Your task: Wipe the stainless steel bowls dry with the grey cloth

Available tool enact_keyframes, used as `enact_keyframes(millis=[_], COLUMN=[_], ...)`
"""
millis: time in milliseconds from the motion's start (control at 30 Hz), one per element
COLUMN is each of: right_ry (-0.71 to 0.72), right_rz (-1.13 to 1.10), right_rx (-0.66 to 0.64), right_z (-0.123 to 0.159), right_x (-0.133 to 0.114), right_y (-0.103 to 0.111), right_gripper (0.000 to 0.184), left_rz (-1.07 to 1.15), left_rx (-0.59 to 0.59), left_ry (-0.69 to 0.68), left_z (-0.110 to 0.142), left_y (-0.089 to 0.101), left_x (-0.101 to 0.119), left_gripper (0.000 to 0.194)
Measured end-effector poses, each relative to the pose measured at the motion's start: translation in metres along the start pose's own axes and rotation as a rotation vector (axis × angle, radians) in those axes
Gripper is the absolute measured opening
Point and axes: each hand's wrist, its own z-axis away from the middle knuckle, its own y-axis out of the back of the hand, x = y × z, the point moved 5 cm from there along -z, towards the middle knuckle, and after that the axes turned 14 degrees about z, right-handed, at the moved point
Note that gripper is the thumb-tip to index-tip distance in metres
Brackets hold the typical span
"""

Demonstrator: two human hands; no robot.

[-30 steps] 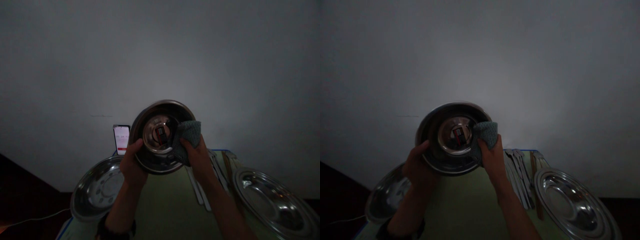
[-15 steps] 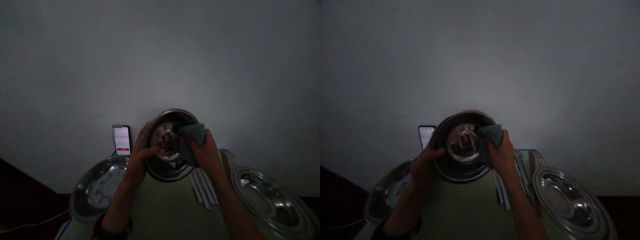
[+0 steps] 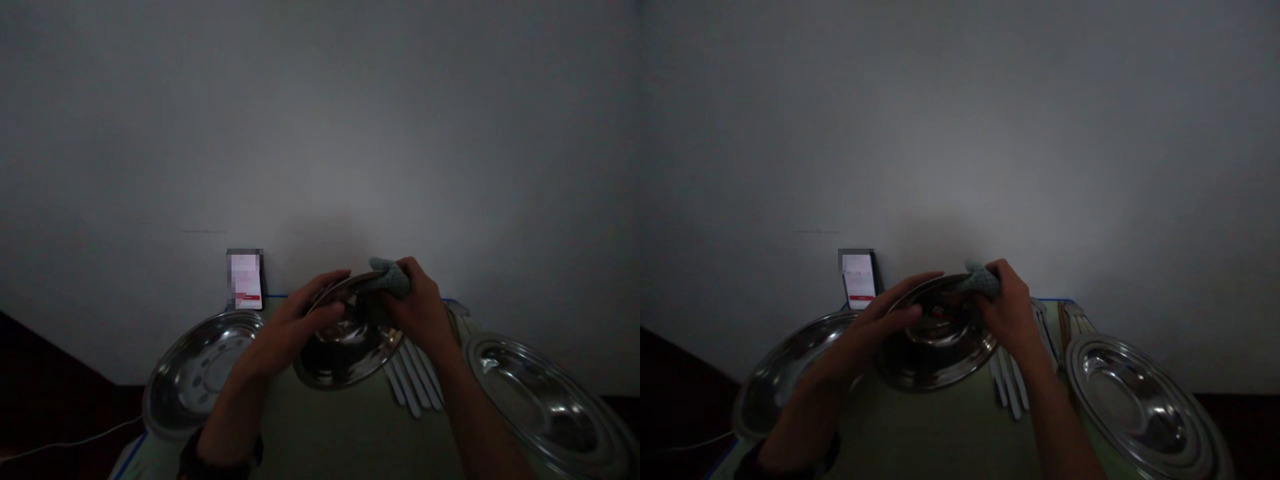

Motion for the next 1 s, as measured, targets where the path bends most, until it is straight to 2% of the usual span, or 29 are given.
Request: enact_keyframes(millis=[100, 200, 267, 333, 400, 467, 533, 633, 767, 833, 900, 1000], right_ry=[-0.099, -0.231, -0.343, -0.436, -0.456, -0.413, -0.362, -0.321, -0.248, -0.231, -0.233, -0.170], right_rz=[-0.088, -0.220, -0.354, -0.509, -0.603, -0.591, -0.493, -0.264, -0.026, 0.046, 0.109, 0.130], right_rx=[0.096, 0.172, 0.176, 0.075, -0.095, -0.223, -0.228, -0.108, -0.026, -0.004, -0.018, -0.128], right_z=[0.002, 0.006, 0.011, 0.016, 0.021, 0.023, 0.021, 0.014, 0.005, 0.003, 0.001, 0.001], right_x=[0.006, 0.011, 0.014, 0.014, 0.010, 0.005, 0.005, 0.011, 0.020, 0.022, 0.022, 0.017], right_y=[-0.003, -0.014, -0.026, -0.045, -0.061, -0.069, -0.064, -0.045, -0.023, -0.014, -0.008, -0.005], right_gripper=[0.026, 0.034, 0.039, 0.045, 0.049, 0.051, 0.052, 0.048, 0.040, 0.038, 0.036, 0.033], left_rz=[-0.003, 0.161, 0.287, 0.335, 0.327, 0.296, 0.273, 0.217, 0.117, 0.068, 0.002, -0.081], left_rx=[0.035, 0.113, 0.216, 0.353, 0.468, 0.518, 0.504, 0.413, 0.184, 0.118, 0.093, 0.045], left_ry=[-0.072, -0.157, -0.260, -0.402, -0.533, -0.606, -0.625, -0.572, -0.304, -0.192, -0.128, -0.029], left_z=[-0.002, -0.004, -0.005, -0.003, -0.001, 0.000, 0.000, -0.002, -0.006, -0.005, -0.002, 0.003], left_y=[-0.001, 0.004, 0.008, 0.013, 0.015, 0.015, 0.014, 0.011, 0.002, 0.000, 0.002, 0.006], left_x=[0.005, 0.004, 0.003, 0.002, 0.001, 0.001, 0.000, 0.001, -0.003, -0.002, 0.002, 0.008], left_gripper=[0.035, 0.035, 0.034, 0.032, 0.034, 0.038, 0.044, 0.050, 0.065, 0.070, 0.069, 0.059])
